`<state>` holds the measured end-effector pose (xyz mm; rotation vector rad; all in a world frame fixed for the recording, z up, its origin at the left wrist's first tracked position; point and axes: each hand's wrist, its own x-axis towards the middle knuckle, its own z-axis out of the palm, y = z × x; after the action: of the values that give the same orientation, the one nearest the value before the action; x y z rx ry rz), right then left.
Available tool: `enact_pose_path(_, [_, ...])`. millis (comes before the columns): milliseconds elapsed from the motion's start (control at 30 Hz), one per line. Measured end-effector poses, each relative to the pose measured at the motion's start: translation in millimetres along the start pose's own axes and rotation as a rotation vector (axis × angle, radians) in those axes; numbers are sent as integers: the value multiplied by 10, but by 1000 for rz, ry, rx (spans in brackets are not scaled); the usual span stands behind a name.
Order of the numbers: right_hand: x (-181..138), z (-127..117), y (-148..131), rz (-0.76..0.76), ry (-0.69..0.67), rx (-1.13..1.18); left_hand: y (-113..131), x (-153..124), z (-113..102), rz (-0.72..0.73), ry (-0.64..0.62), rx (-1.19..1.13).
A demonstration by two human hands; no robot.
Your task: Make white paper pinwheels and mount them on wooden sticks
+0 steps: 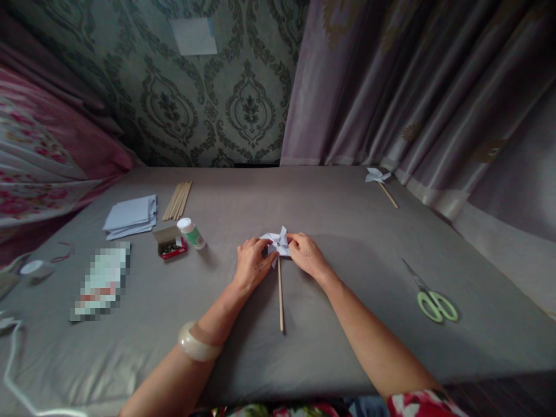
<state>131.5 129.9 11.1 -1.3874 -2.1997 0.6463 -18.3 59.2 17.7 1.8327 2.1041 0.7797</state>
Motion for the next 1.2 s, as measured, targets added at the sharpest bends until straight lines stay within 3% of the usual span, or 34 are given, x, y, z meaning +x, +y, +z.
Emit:
enact_pose_path(267, [12, -123, 106, -151, -176, 99, 1, 0, -3, 1, -13, -21])
enact_pose_path(1000, [-32, -136, 26, -136, -97, -30, -20, 36, 31, -2, 19, 6])
enact_pose_path(1200, [-22, -137, 35, -135, -103, -11, -15, -14, -26, -105, 38, 24])
